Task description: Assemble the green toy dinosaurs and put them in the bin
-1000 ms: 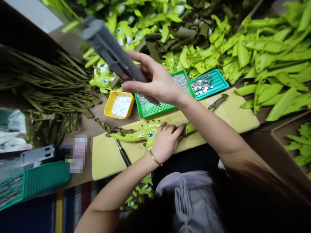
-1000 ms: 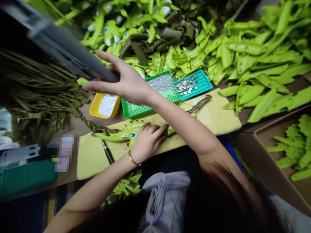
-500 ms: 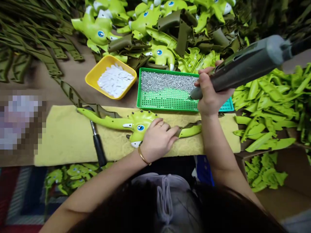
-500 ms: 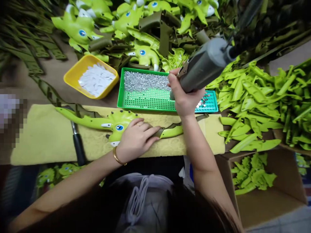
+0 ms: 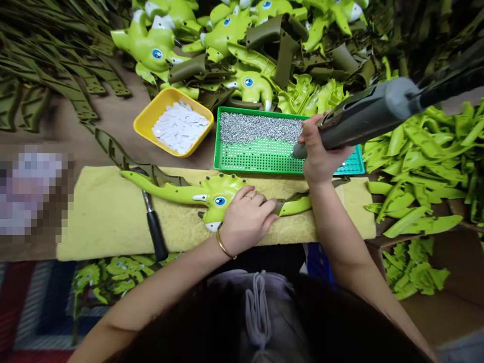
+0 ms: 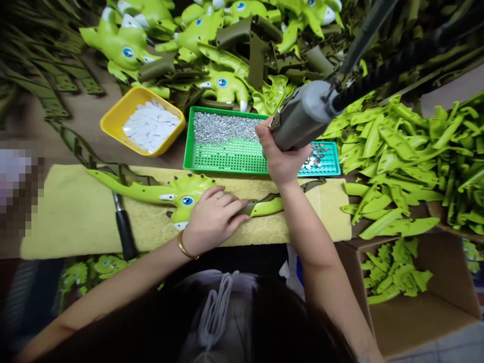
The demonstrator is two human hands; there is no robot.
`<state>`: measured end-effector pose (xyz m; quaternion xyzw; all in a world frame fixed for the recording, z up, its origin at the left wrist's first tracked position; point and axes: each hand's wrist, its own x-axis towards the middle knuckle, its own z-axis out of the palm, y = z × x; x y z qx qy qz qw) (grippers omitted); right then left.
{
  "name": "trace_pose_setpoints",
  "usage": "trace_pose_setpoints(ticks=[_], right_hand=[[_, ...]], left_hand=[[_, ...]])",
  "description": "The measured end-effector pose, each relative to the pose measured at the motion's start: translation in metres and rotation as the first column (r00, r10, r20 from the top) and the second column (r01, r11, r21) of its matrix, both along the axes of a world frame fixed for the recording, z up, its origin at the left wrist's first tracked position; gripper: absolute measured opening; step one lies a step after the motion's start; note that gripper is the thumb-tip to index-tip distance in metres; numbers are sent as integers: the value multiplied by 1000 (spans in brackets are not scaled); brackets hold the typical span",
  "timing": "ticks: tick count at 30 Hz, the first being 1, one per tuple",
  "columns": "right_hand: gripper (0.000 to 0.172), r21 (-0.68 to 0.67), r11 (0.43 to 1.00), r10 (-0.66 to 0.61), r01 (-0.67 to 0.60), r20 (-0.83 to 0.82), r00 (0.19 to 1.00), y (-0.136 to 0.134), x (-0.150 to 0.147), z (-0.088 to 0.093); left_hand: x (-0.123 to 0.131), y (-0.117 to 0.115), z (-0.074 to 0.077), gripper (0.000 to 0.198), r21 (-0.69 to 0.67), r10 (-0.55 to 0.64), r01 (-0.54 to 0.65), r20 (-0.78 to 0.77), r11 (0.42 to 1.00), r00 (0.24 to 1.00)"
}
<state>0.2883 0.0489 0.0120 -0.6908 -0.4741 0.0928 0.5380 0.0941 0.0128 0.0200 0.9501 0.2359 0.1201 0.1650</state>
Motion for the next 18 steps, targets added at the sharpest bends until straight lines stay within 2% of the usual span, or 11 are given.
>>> trace_pose_setpoints(ticks=[4,7,9,12,15,18], right_hand=[[36,41,994,-103,101,58,993,2,-5,7],[33,89,986,-143,139,46,989,-4,-7,25],[27,190,970,-161,153,30,986,-18,-5,41],[21,383,920,-76,87,-44,996,-54,2,58],[25,466,882,-8,72,-138,990,-91,4,57],[27,456,881,-71,128,-139,988,-113,1,46]], left_hand=[[-1,0,0,24,0,2,-2,-10,1000,1000],[-2,2,0,25,7,2,-2,-8,1000,1000],[-1,3,0,27,9,-8,8,-8,1000,1000],[0,4,0,28,-5,-14,14,-8,1000,1000],[1,4,0,28,-44,-1,1,-1,999,1000],[2,4,-1,27,-70,8,-9,-2,997,1000]])
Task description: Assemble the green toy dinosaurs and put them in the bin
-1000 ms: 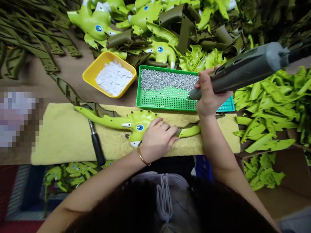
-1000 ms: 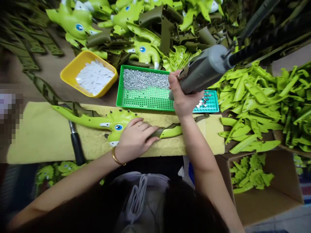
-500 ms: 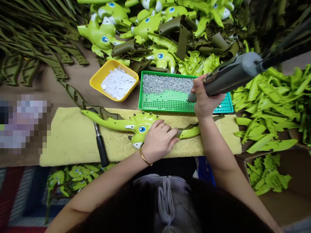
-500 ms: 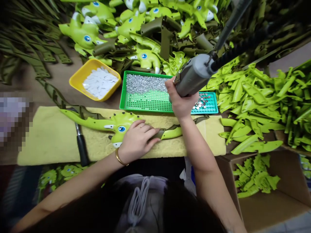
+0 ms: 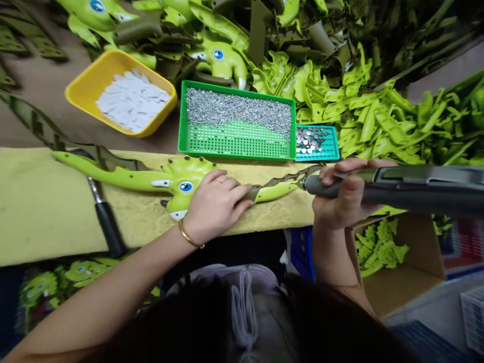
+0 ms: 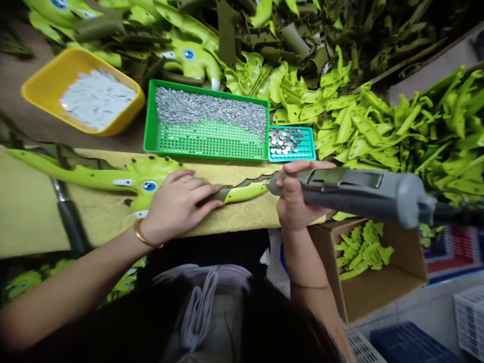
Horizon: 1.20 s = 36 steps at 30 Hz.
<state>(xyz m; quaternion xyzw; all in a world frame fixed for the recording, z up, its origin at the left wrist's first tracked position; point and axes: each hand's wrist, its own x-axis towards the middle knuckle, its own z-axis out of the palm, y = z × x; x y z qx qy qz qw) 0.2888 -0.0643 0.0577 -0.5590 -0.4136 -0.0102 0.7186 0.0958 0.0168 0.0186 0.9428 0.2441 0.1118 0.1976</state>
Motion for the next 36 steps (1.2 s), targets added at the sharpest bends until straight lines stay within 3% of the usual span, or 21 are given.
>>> trace_pose_setpoints(ticks=[5,12,16,21,24,26,30,36], right_hand=[[31,-122,984,-114,133,155,981,-4,-4,-12],[23,-143,989,-14,34,133,991,-9,-8,-24],[28,-269,963,48,-4,156,987,-5,-4,-15],[28,-137,983,-102,120,134,986,42,8,-4],[29,-237,956,-155,175,102,983,68,14,-17],[36,-203,972,-110,116,41,993,76,18,-28],[41,35,999,18,-15,-77,997,79,23,-39],[37,76,994,80,-74,-78,994,78,22,-42]], left_hand=[[0,0,-2,29,35,0,1,-21,999,1000],[-1,-3,-3,27,107,-25,22,22,994,999],[-2,-3,-3,25,144,-27,19,52,989,998],[-2,-3,-2,25,151,-13,-1,89,989,996],[-3,-4,-2,25,153,-13,-2,101,988,995],[-2,-4,-1,25,155,-5,-12,105,988,994],[-1,-4,-1,23,163,21,-39,108,986,994],[-1,-5,-2,24,148,25,-43,119,988,993]])
